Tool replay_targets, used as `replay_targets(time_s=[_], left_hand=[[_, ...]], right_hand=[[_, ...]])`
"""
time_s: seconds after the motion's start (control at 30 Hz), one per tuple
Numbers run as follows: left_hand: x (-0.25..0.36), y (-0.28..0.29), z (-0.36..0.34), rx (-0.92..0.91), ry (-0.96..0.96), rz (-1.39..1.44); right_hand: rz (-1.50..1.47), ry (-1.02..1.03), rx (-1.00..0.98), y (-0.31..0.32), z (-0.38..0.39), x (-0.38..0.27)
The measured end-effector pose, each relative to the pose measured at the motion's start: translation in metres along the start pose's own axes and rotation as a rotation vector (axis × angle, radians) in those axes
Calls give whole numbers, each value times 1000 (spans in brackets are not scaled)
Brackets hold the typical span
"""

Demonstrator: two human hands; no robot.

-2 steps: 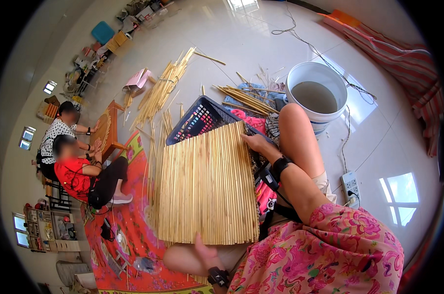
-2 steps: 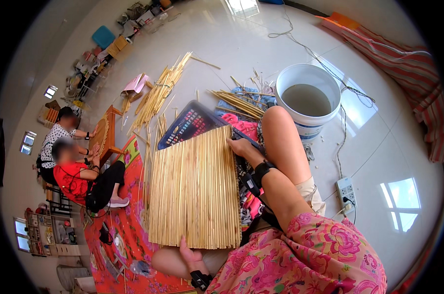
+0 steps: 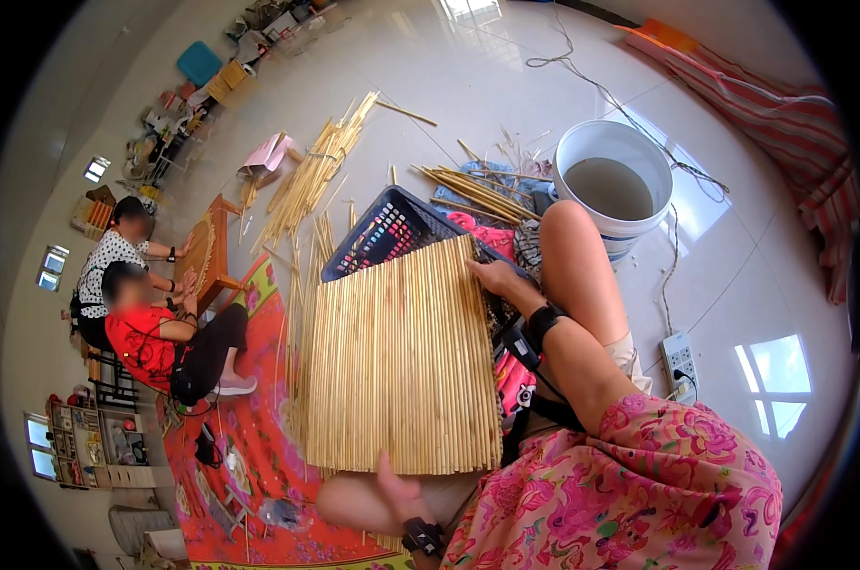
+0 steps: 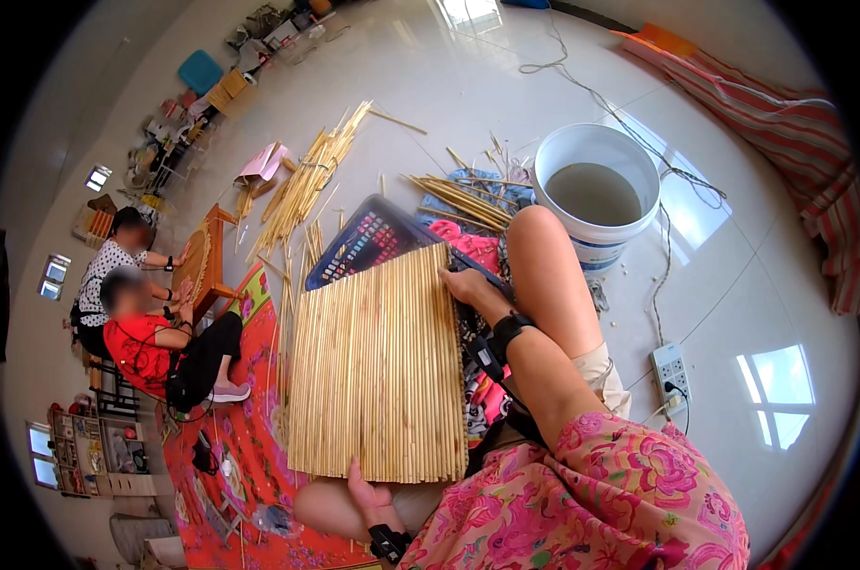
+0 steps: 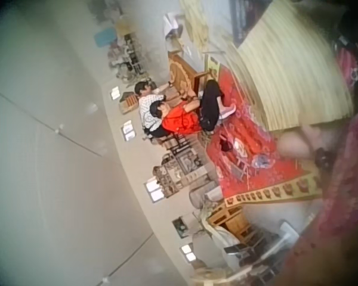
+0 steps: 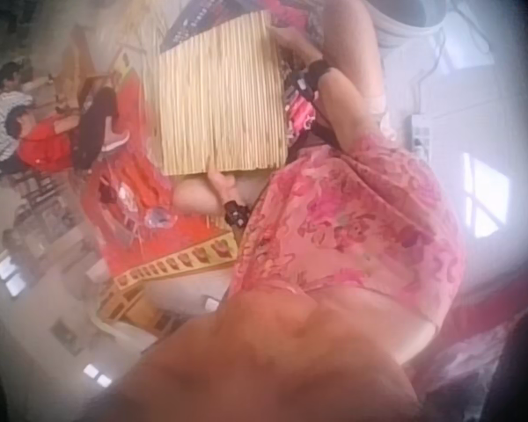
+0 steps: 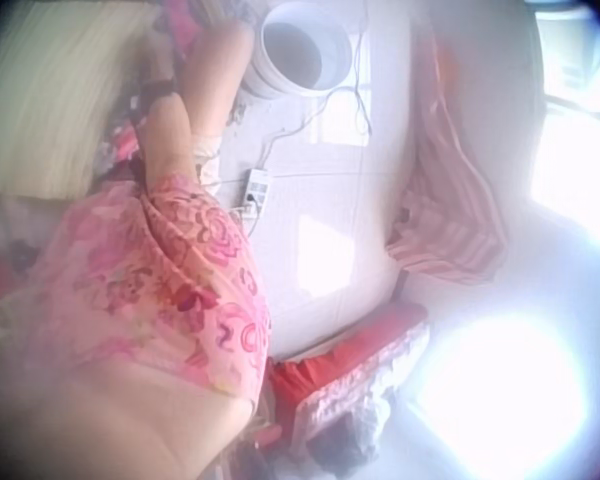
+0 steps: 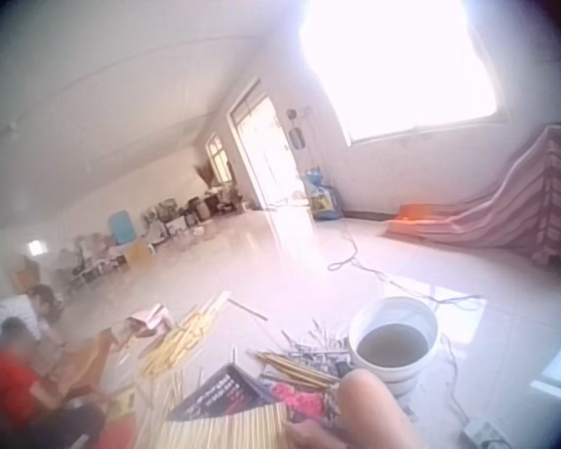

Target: The person sits on the floor and weaves thin bamboo strips into a flat mat. They hold the mat with both hands, align the strips, and use pliers to trim the ends of the bamboo.

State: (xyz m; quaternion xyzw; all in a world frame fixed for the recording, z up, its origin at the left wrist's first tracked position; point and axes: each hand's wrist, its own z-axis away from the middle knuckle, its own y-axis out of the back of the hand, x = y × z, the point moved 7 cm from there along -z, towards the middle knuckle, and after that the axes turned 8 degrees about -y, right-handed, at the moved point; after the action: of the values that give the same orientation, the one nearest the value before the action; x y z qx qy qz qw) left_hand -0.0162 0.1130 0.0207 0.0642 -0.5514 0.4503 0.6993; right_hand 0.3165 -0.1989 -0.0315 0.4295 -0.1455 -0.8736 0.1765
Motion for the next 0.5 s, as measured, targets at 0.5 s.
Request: replay_targets(time_s=[0.5], left_hand=[[0, -7, 4, -23, 42, 29]], right_hand=[[-24, -13, 17, -1, 0, 6]])
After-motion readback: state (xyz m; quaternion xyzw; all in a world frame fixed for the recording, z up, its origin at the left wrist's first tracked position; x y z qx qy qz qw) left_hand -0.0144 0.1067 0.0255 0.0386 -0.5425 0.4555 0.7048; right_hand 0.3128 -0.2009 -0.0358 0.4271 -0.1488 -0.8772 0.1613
